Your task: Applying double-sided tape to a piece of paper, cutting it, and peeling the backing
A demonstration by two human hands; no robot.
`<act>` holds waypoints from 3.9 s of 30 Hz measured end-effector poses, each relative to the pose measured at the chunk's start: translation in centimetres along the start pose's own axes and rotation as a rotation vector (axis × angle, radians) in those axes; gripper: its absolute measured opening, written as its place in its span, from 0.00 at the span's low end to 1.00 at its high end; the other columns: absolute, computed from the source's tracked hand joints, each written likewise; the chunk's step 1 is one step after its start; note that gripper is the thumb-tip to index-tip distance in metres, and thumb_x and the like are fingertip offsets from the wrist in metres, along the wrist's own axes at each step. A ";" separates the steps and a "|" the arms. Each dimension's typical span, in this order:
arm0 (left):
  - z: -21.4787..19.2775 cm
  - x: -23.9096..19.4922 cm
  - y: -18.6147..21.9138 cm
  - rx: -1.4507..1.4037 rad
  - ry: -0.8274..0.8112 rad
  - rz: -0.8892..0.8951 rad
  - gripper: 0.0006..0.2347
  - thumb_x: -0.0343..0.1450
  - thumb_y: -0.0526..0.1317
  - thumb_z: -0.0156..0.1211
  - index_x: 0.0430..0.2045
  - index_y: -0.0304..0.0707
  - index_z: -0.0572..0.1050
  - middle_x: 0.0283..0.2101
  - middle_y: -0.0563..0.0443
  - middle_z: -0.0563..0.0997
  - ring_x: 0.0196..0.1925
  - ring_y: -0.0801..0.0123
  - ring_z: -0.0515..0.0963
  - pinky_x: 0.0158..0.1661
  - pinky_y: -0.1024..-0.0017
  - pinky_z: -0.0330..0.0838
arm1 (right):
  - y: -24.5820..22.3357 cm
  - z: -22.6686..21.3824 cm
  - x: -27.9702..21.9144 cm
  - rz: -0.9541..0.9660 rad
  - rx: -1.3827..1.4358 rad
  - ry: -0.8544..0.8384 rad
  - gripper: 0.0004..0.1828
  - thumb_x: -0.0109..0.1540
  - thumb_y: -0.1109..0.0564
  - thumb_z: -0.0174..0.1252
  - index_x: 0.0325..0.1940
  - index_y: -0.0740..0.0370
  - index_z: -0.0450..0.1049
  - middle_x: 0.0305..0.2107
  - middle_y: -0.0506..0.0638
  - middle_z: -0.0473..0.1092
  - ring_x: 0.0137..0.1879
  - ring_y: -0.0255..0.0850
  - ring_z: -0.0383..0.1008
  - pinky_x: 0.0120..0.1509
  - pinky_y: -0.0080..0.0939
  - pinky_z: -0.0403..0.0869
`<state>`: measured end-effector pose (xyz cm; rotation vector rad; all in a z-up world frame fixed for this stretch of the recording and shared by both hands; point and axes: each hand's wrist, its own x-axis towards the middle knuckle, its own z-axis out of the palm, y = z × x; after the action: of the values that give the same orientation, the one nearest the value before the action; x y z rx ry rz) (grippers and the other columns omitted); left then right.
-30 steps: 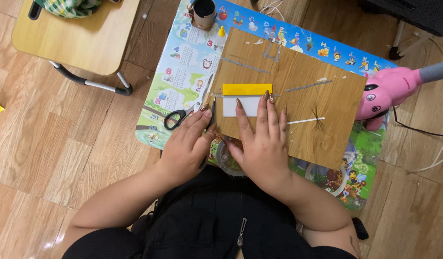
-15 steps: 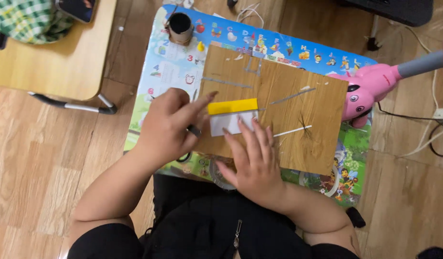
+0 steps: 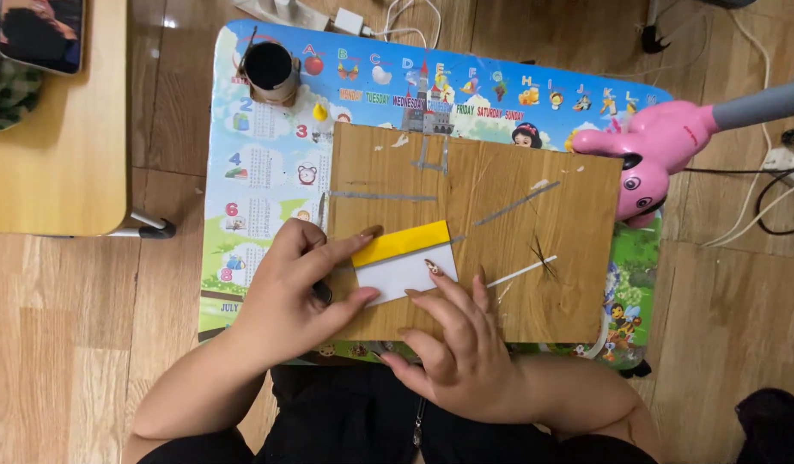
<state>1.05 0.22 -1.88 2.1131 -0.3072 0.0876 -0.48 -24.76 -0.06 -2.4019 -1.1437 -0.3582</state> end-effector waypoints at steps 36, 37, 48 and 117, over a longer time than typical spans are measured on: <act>-0.9 -0.3 0.3 -0.071 -0.029 0.005 0.28 0.68 0.50 0.70 0.60 0.38 0.72 0.42 0.47 0.67 0.46 0.61 0.69 0.45 0.70 0.67 | 0.7 1.3 -1.3 -0.127 0.115 0.071 0.43 0.56 0.24 0.77 0.53 0.50 0.63 0.52 0.53 0.64 0.61 0.58 0.76 0.77 0.81 0.48; -0.8 -0.7 -0.1 -0.070 -0.030 0.012 0.28 0.68 0.50 0.70 0.60 0.38 0.72 0.42 0.47 0.67 0.46 0.61 0.69 0.45 0.70 0.67 | 1.8 0.7 -2.6 -0.127 0.109 0.076 0.43 0.56 0.24 0.77 0.53 0.50 0.63 0.52 0.53 0.64 0.61 0.58 0.76 0.77 0.81 0.48; -3.6 -8.7 5.7 0.139 0.200 0.377 0.08 0.70 0.41 0.63 0.26 0.34 0.79 0.23 0.49 0.72 0.22 0.64 0.71 0.27 0.66 0.63 | 4.3 -6.4 -5.9 -0.397 0.325 -0.063 0.09 0.62 0.54 0.68 0.36 0.61 0.76 0.26 0.48 0.73 0.29 0.42 0.71 0.35 0.42 0.75; 6.7 -11.6 -2.8 0.691 0.348 0.420 0.07 0.73 0.39 0.62 0.42 0.56 0.83 0.47 0.49 0.81 0.47 0.55 0.81 0.55 0.55 0.74 | -0.2 5.6 -18.0 0.480 1.036 0.627 0.08 0.63 0.69 0.61 0.44 0.73 0.70 0.39 0.68 0.74 0.45 0.56 0.82 0.50 0.52 0.83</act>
<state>-9.89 -1.92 -9.92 2.6100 -0.5631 0.9108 -11.60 -33.82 -12.26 -1.3954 -0.2877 -0.2331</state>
